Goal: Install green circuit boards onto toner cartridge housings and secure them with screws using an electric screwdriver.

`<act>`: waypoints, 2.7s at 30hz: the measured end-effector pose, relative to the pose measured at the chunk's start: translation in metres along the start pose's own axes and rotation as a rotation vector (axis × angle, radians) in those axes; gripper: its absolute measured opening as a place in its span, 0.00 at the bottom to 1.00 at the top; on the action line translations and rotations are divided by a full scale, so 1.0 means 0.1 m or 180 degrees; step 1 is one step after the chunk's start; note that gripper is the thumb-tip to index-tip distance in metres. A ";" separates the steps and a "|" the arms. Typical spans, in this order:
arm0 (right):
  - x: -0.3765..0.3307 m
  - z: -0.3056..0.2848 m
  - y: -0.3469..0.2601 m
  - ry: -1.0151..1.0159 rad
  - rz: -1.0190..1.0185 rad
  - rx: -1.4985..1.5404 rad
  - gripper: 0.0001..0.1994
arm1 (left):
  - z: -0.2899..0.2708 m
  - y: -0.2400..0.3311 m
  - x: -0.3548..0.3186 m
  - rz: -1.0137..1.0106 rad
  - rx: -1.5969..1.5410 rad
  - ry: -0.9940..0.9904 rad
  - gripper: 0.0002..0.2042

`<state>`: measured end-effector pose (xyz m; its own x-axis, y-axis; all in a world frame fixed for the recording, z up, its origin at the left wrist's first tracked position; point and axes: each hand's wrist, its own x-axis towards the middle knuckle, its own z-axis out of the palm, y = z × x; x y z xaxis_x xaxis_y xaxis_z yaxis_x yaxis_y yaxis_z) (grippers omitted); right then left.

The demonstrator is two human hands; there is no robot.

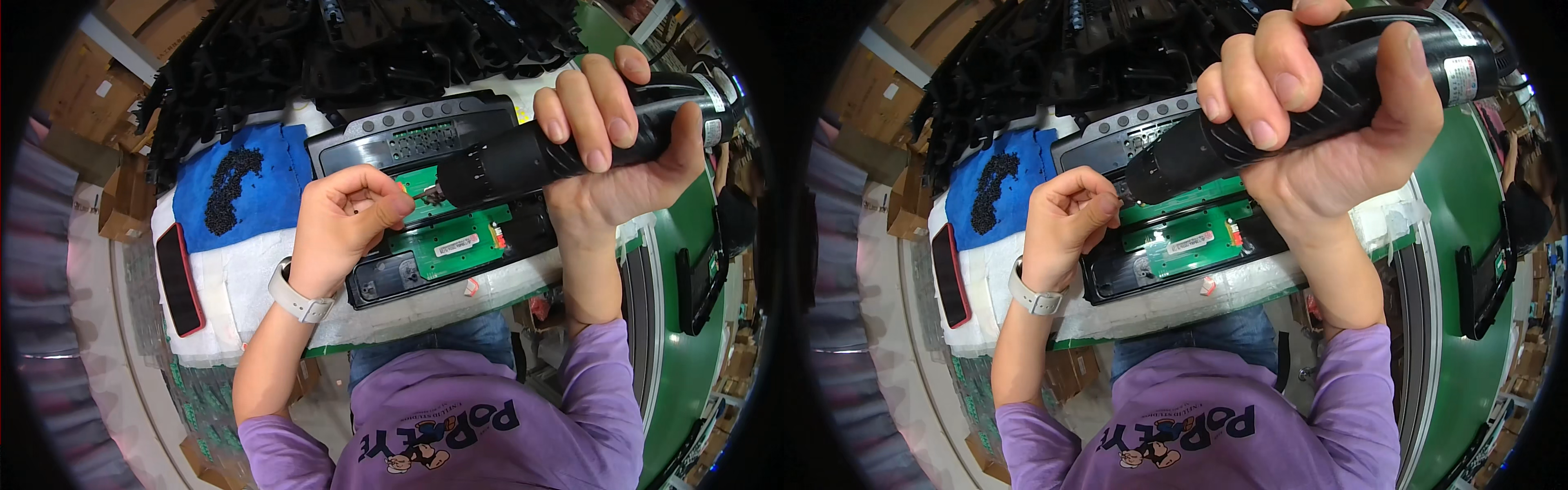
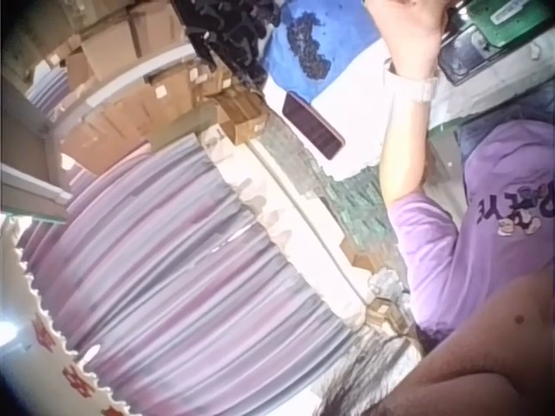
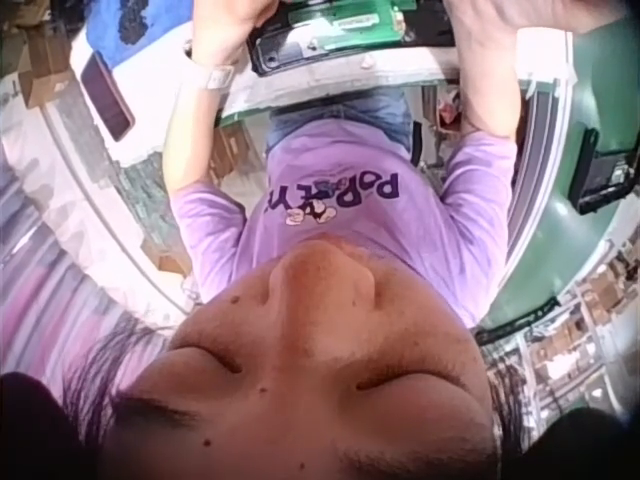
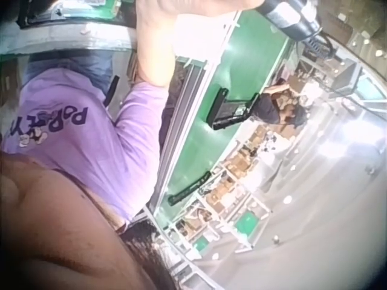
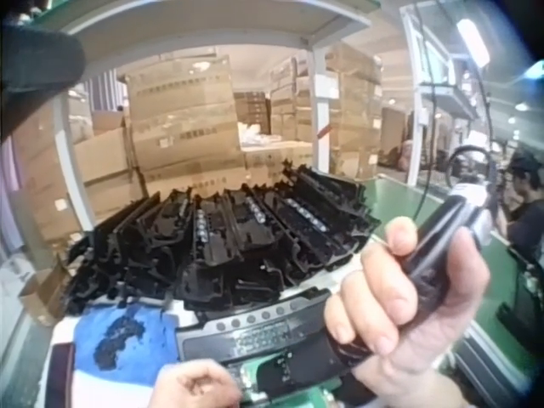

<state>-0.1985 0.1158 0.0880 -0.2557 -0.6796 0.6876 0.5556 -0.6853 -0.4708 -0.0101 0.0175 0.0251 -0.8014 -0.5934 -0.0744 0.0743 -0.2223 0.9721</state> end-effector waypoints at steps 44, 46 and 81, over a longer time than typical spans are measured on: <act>-0.30 0.38 0.41 -0.0420 0.1273 -0.1224 0.13 | 0.07 -0.13 0.03 0.0367 -0.0229 0.0352 0.12; -0.29 0.40 0.40 -0.0341 0.1362 -0.1043 0.14 | 0.07 -0.11 0.04 0.0406 -0.0323 0.0418 0.12; -0.06 0.03 -0.01 -0.0091 0.0063 -0.0004 0.16 | -0.04 0.04 -0.02 0.0006 0.0378 -0.0622 0.05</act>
<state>-0.1955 0.1213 0.0858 -0.2218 -0.6853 0.6937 0.5593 -0.6722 -0.4851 -0.0056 0.0150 0.0282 -0.9019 -0.4301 -0.0395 0.0146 -0.1219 0.9924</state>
